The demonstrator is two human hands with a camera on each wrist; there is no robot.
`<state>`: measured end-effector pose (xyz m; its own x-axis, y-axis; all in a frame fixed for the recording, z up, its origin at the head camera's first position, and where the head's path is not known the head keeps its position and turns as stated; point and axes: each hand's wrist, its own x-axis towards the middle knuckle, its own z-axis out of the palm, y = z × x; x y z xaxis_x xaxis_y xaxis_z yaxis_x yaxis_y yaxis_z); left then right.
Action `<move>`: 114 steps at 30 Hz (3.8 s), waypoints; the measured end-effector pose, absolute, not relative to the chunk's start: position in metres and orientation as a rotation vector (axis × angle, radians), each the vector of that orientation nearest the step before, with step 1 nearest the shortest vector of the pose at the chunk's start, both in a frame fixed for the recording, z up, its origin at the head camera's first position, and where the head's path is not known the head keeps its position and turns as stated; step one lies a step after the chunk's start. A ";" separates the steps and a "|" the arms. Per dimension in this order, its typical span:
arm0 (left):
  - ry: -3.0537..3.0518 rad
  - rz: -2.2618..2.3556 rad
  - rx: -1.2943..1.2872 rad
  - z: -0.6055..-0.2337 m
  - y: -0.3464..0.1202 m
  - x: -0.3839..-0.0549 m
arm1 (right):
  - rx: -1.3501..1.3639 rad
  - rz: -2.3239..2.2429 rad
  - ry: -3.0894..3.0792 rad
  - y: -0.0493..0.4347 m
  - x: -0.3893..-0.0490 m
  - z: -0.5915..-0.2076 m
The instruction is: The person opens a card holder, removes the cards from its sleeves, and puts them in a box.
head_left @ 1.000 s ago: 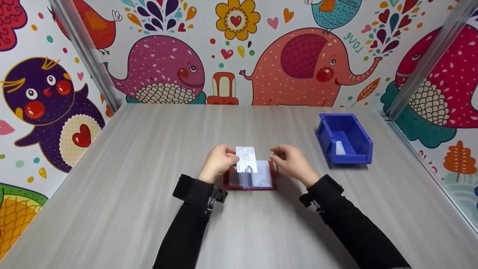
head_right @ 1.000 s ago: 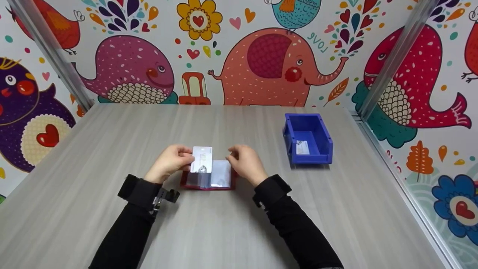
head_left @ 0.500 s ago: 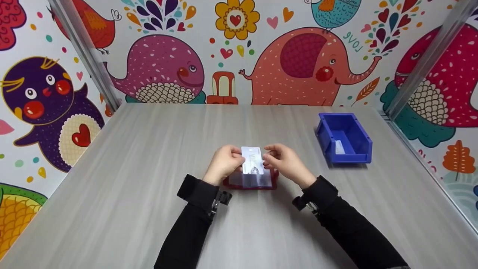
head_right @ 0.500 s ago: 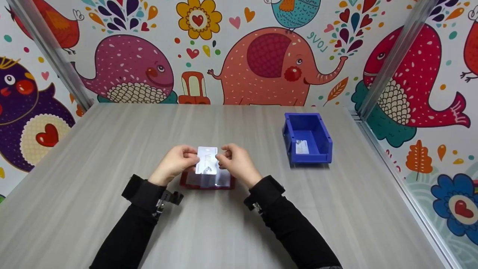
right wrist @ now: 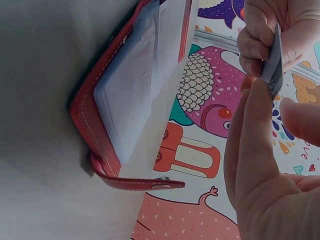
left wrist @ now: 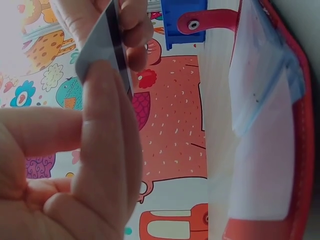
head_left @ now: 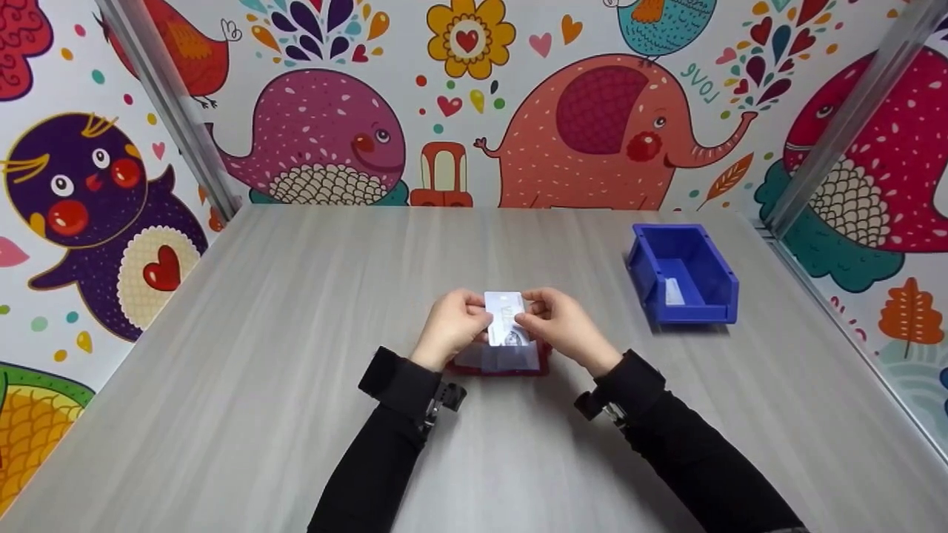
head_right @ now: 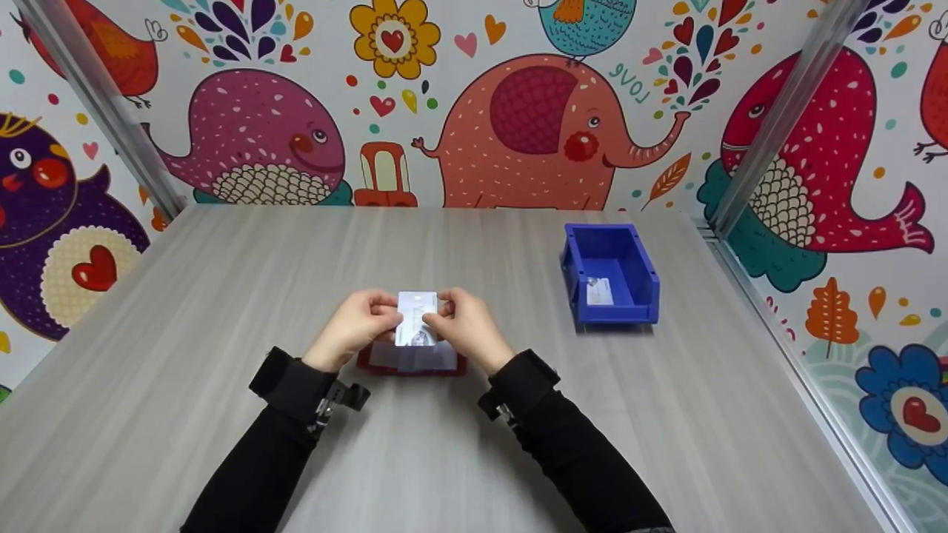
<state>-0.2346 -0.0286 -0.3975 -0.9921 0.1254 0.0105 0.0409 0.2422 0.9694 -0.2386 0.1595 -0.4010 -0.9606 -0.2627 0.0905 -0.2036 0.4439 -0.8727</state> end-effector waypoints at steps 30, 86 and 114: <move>2.417 1.860 0.203 -0.400 -0.026 -0.235 | -0.312 -1.707 2.493 0.157 -0.242 -0.407; 3.014 0.964 0.035 -0.423 -0.062 -0.250 | -0.206 -1.814 2.452 0.238 -0.242 -0.396; 2.982 0.912 0.032 -0.431 -0.062 -0.252 | -0.188 -1.851 2.490 0.283 -0.242 -0.399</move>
